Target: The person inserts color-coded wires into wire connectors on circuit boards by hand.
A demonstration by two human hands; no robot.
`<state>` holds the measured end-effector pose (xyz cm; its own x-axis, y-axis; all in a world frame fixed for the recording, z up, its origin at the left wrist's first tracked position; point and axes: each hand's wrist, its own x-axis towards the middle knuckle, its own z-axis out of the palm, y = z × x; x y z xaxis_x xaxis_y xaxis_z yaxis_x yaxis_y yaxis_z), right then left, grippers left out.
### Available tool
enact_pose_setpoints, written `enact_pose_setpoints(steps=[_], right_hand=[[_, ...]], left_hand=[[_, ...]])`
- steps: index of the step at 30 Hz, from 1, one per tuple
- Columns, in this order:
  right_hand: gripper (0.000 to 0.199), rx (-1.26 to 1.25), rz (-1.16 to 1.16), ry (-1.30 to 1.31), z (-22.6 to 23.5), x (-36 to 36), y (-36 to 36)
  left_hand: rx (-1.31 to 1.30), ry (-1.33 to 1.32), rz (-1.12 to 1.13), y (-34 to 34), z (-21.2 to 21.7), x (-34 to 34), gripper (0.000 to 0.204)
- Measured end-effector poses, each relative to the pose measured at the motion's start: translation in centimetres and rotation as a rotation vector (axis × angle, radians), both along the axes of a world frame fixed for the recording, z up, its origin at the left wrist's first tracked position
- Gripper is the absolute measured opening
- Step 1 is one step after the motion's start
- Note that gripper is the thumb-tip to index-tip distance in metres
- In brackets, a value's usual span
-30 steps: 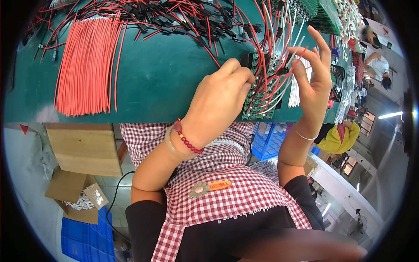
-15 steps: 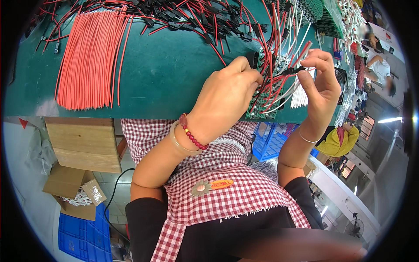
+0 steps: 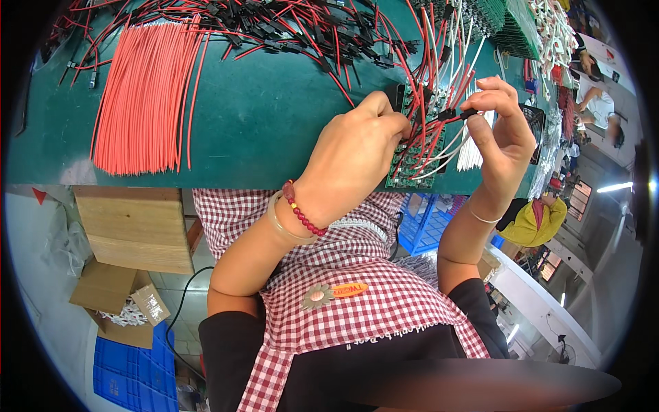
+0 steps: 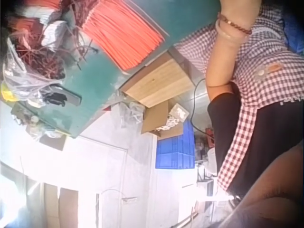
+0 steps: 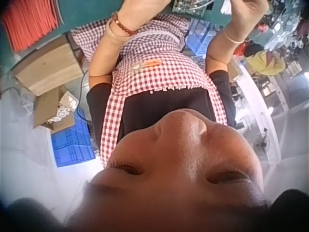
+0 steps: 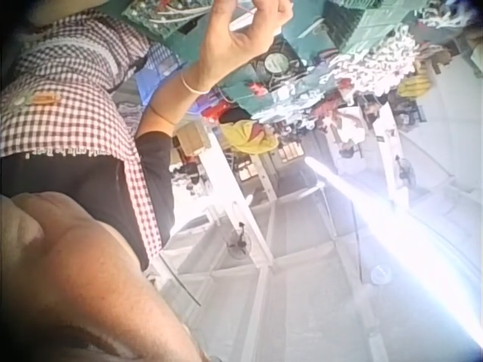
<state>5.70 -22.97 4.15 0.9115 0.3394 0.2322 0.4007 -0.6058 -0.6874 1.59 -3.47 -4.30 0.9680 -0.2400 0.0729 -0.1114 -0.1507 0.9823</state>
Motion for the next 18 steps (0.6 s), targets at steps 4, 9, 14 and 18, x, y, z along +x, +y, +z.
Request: enact_pose_setpoints(steps=[4, 9, 14, 18], right_hand=[[0.017, 0.046, -0.051, 0.027, 0.2, -0.3, 0.2], [0.019, 0.070, -0.074, 0.031, -0.5, 0.1, 0.2], [0.026, 0.153, -0.108, 0.081, -0.8, -0.1, 0.4], [0.029, 0.143, -0.107, 0.053, -1.0, -0.1, 0.2]], left_hand=[[-0.026, -0.008, -0.004, -0.1, -0.1, 0.1, 0.009], [-0.016, 0.039, 0.080, -0.2, 0.1, 0.3, 0.010], [-0.010, 0.021, 0.134, -1.1, -0.2, 1.0, 0.010], [0.001, 0.011, 0.135, -1.6, -0.2, 1.1, 0.012]])
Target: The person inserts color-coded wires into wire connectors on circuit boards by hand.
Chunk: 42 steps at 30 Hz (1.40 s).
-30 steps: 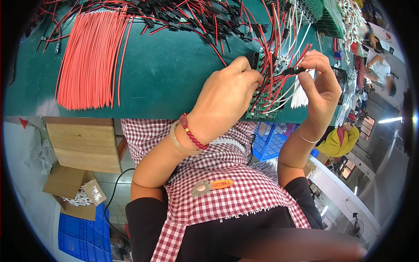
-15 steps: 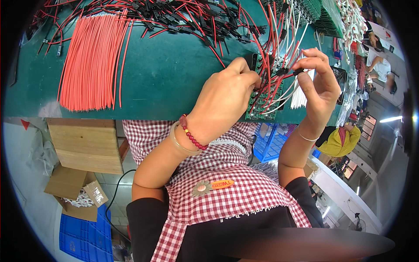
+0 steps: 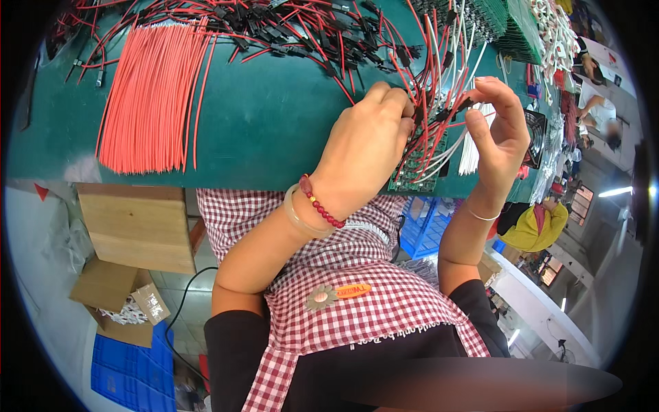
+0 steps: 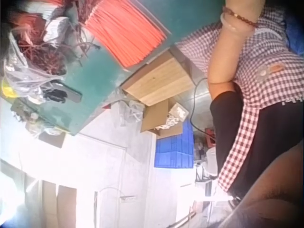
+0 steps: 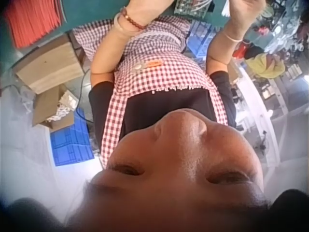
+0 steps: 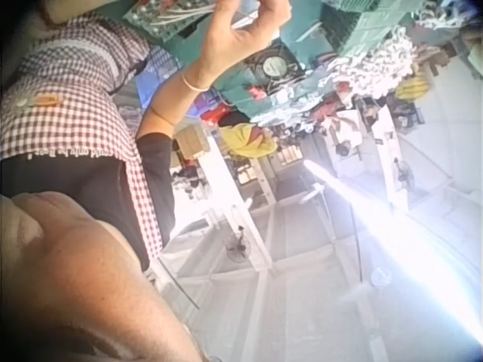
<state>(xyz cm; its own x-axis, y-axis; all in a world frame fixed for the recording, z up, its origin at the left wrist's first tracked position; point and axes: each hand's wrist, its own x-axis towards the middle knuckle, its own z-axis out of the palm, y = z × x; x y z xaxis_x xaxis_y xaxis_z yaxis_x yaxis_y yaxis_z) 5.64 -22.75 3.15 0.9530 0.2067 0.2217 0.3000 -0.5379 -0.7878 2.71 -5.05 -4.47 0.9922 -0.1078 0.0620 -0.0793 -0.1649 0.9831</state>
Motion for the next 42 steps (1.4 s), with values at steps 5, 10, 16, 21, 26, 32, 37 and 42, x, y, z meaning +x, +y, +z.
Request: enact_pose_setpoints(steps=[5, 10, 16, 21, 26, 32, 37, 42], right_hand=[[0.028, -0.169, 0.056, -0.103, -0.1, 0.6, -0.2], [0.024, -0.244, 0.029, -0.151, 0.1, 0.3, -0.2], [0.022, -0.216, 0.000, -0.195, 0.6, 0.3, -0.3], [0.020, -0.217, -0.040, -0.218, 0.8, 0.1, -0.6], [0.018, -0.208, -0.054, -0.217, 0.9, 0.0, -0.6], [0.014, -0.229, -0.076, -0.225, 1.1, 0.6, -0.5], [0.012, -0.543, 0.038, -0.375, 3.1, 3.8, 0.8], [0.014, -0.062, 0.628, -0.958, 1.0, 9.6, 1.3]], left_hand=[[-0.039, 0.033, -0.038, 0.3, 0.3, 0.2, 0.009], [0.002, 0.037, -0.058, 0.3, 0.9, 0.4, 0.009], [0.023, 0.077, -0.048, 0.1, 1.1, 0.3, 0.012], [0.038, 0.087, -0.042, 0.1, 1.1, 0.5, 0.011], [0.033, 0.118, -0.036, 0.3, 1.4, 0.6, 0.008], [0.052, 0.125, -0.024, 0.2, 1.2, 0.5, 0.008], [0.041, 0.130, -0.021, 0.2, 1.4, 0.4, 0.006], [0.037, 0.136, -0.019, 0.3, 1.6, 0.4, 0.006]])
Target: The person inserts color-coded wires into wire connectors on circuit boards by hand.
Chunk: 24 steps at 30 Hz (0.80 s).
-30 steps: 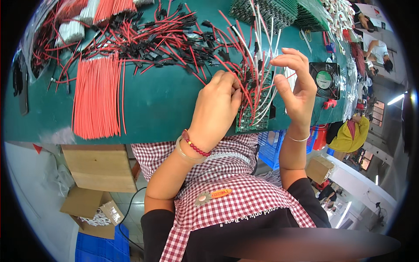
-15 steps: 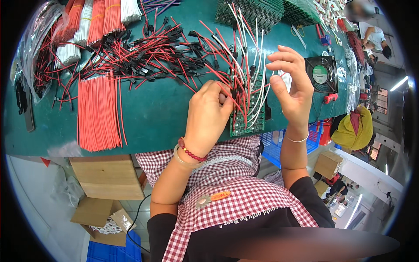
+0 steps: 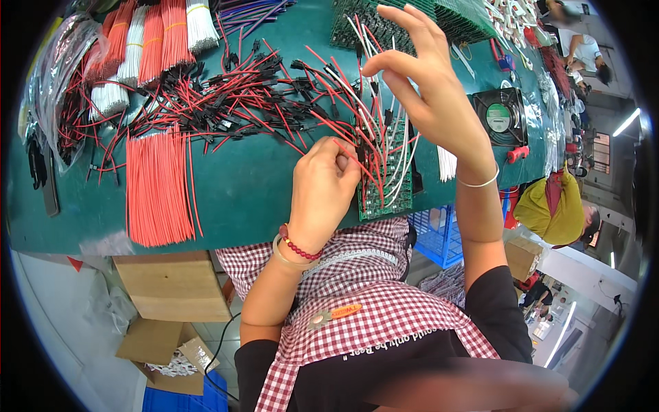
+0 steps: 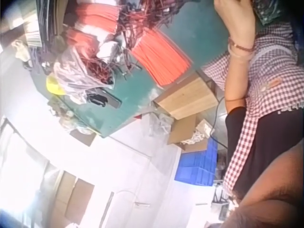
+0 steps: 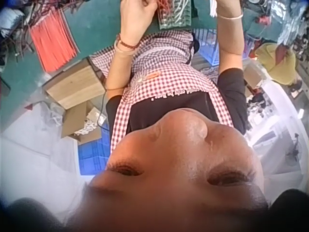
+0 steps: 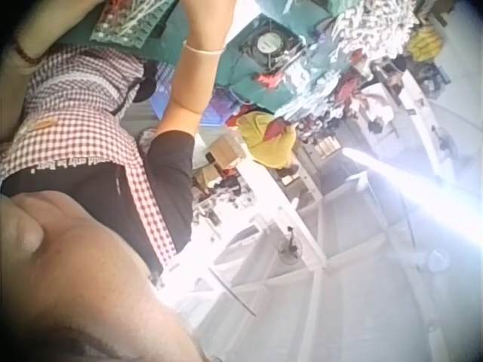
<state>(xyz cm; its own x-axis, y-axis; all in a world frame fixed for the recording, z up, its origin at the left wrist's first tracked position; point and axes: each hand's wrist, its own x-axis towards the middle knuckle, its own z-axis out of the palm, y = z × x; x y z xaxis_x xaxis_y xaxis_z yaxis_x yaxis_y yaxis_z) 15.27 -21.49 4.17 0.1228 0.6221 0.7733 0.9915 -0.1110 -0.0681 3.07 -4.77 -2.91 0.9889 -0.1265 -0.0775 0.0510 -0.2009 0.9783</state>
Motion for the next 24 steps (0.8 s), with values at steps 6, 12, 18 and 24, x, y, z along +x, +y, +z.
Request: enact_pose_setpoints(steps=[6, 12, 18, 24], right_hand=[[0.013, -0.415, -0.670, 0.397, 0.9, -3.6, 0.9], [0.011, -0.570, -0.662, 0.408, 0.9, -3.5, 1.1], [0.015, -0.497, -0.625, 0.429, 0.9, -3.2, 0.3], [0.013, -0.496, -0.601, 0.780, 5.8, -2.4, 1.4]], left_hand=[[-0.027, -0.009, -0.006, 0.1, 0.1, -0.2, 0.007], [-0.025, -0.041, -0.002, 0.1, -0.3, -0.2, 0.008], [-0.068, -0.003, -0.009, 0.0, 0.1, -0.1, 0.007], [-0.053, -0.033, 0.001, 0.2, -0.3, -0.1, 0.006]])
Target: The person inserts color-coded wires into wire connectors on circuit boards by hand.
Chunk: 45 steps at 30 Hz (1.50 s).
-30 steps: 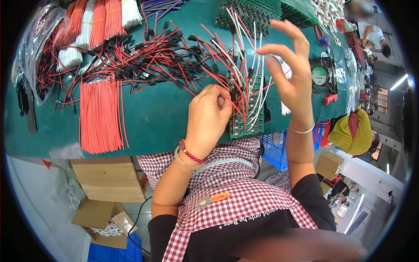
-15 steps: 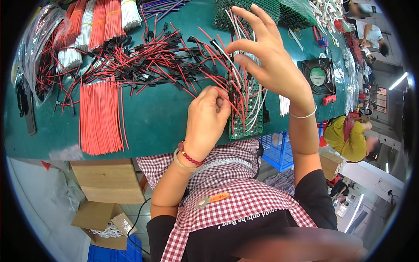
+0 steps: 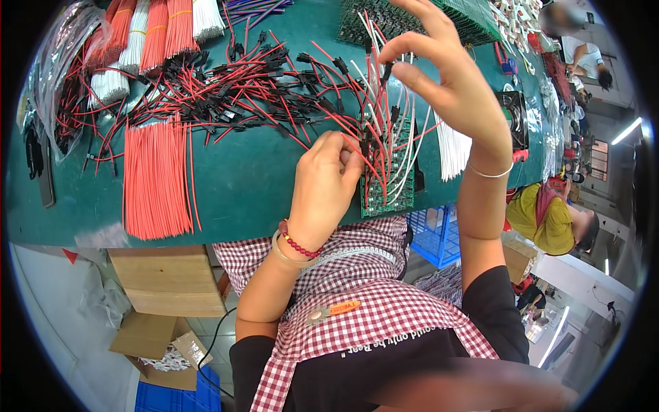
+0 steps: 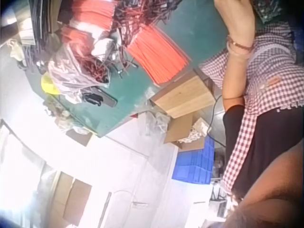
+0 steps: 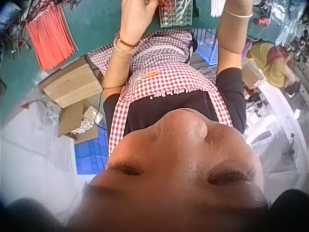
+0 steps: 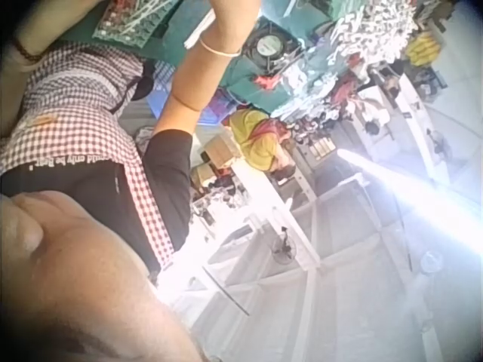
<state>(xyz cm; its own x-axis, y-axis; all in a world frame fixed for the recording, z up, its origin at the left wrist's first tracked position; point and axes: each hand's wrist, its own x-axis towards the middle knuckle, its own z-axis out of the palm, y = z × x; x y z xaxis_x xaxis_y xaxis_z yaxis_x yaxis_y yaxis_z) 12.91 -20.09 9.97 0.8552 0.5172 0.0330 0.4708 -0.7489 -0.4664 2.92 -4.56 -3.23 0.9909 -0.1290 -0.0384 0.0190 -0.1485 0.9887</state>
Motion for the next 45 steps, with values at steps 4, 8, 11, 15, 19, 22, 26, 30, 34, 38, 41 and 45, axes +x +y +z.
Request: enact_pose_setpoints(steps=[4, 8, 11, 15, 19, 22, 26, 30, 34, 38, 41, 45], right_hand=[[0.011, 0.016, -0.035, -0.044, 1.9, 0.1, -0.1], [0.010, 0.115, -0.175, -0.145, 3.7, -0.1, -1.7], [0.011, 0.058, -0.173, -0.232, 4.8, -0.2, -3.2], [0.019, 0.463, -0.357, -0.036, 5.6, -2.0, -3.8], [0.022, 0.542, -0.307, -0.055, 5.5, -3.2, -3.3], [0.024, 0.639, -0.232, -0.060, 4.4, -3.8, -2.9], [0.023, 0.620, 0.116, -0.030, 2.5, -4.0, -5.5], [0.028, 1.036, -0.175, 0.271, 0.4, -8.7, -3.6], [0.021, 0.720, -0.267, 0.173, -1.9, -13.5, -2.6], [0.016, 0.780, -0.410, 0.150, -2.7, -15.2, -1.0], [0.016, 0.687, -0.386, 0.189, -3.1, -15.4, -0.8], [0.015, 0.572, -0.397, 0.144, -3.4, -15.5, -0.3]], left_hand=[[-0.012, 0.033, 0.003, 0.1, 0.1, -0.2, 0.007], [-0.050, 0.100, -0.009, 0.6, 0.5, -0.5, 0.008], [-0.002, 0.118, 0.061, 2.1, 0.7, -1.0, 0.009], [-0.080, -0.003, 0.233, 3.2, 3.0, -1.3, 0.009], [-0.152, -0.326, 0.155, 1.8, 5.3, -0.7, 0.014], [-0.265, -0.196, 0.024, 0.8, 6.5, -0.6, 0.018], [-0.317, -0.171, 0.028, -0.3, 6.6, -1.5, 0.011], [-0.398, -0.161, -0.002, -0.2, 5.7, -3.3, 0.010], [-0.292, -0.205, -0.050, 0.1, 3.9, -5.3, 0.010], [-0.197, -0.237, -0.022, 0.3, 2.8, -5.9, 0.012], [-0.179, -0.233, -0.003, 0.1, 2.2, -6.3, 0.012], [-0.196, -0.238, 0.018, 0.0, 1.5, -6.5, 0.013]])
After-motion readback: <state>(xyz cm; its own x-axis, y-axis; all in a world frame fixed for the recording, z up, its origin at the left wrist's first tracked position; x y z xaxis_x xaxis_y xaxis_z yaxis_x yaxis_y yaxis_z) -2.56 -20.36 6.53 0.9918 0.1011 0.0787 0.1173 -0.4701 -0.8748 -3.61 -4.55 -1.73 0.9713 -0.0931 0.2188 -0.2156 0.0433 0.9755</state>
